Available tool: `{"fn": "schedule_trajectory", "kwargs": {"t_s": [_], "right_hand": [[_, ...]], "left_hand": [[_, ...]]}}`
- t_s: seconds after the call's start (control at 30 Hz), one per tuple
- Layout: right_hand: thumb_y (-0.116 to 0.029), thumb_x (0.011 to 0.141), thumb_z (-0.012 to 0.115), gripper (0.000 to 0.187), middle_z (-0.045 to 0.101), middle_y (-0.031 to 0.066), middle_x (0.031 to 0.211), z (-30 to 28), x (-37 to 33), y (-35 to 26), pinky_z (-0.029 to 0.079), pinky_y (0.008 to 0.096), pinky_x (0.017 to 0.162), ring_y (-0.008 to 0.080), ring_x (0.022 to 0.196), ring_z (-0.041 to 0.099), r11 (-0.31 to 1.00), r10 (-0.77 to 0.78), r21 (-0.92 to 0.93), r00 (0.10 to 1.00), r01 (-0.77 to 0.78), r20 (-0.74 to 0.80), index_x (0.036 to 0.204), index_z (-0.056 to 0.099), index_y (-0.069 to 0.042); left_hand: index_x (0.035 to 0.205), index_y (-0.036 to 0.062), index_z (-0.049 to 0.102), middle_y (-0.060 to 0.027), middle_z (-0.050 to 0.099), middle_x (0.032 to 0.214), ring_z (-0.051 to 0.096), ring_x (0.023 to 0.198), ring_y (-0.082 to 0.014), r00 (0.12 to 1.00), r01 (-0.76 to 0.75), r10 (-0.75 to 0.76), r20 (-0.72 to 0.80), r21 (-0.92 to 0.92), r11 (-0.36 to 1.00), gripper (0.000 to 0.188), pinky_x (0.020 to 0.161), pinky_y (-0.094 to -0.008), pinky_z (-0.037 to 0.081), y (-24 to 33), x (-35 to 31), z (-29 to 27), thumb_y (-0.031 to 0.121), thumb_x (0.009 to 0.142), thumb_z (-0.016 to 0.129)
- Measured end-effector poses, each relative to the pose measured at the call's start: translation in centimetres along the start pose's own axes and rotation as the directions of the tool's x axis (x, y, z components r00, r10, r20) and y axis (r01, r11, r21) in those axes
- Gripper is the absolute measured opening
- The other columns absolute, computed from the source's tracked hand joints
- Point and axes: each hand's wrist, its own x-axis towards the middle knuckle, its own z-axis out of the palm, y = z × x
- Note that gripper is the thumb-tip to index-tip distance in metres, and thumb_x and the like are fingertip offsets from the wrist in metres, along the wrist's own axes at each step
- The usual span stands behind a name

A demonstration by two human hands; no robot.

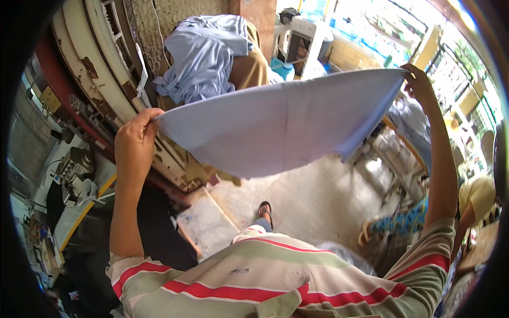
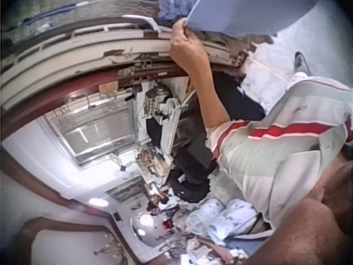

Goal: The person irons a light blue shirt on a padded table, smooths the fabric by hand, and fastens the buttons before folding it and placing it on a stack of finished garments.

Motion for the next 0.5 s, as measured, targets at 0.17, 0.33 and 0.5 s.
{"fn": "schedule_trajectory", "kwargs": {"t_s": [0.17, 0.33, 0.5], "right_hand": [[-0.021, 0.093, 0.050, 0.022, 0.055, -0.0020, 0.071, 2.8, 11.3, 2.7, 0.038, 0.0191, 0.047, 0.0047, 0.054, 0.051, 0.996, -0.013, 0.088, 1.000, 0.015, -0.028, 0.111, 0.058, -0.012], [-0.020, 0.090, 0.047, 0.022, 0.053, -0.0043, 0.069, 7.0, 25.6, 5.4, 0.036, 0.0174, 0.048, 0.0028, 0.055, 0.048, 0.938, -0.143, 0.291, 0.976, 0.187, -0.165, 0.106, 0.061, -0.012], [-0.022, 0.093, 0.045, 0.028, 0.057, -0.0028, 0.081, 11.8, 43.5, 2.1, 0.039, 0.0198, 0.059, 0.0037, 0.064, 0.048, 0.752, -0.378, 0.427, 0.859, 0.502, -0.345, 0.117, 0.056, -0.012]], "left_hand": [[0.094, 0.0019, 0.058, -0.0058, 0.060, 0.093, 0.050, 0.070, -0.0099, 0.996, -0.058, 0.026, -0.086, -0.392, 0.918, 0.012, 0.062, -0.0226, 0.042, -0.3, 4.0, 6.1, 0.012, 0.088, 0.060], [0.095, 0.0075, 0.057, 0.0009, 0.058, 0.084, 0.047, 0.058, -0.0023, 0.986, 0.155, -0.158, 0.050, -0.614, 0.774, 0.011, 0.048, -0.0156, 0.035, 0.0, 9.8, 8.8, 0.018, 0.091, 0.058], [0.114, 0.0096, 0.054, 0.0067, 0.056, 0.081, 0.045, 0.054, 0.0015, 0.897, 0.185, -0.365, -0.249, -0.538, 0.822, 0.028, 0.039, -0.0126, 0.030, 1.7, 17.8, 8.7, 0.023, 0.091, 0.059]]}}
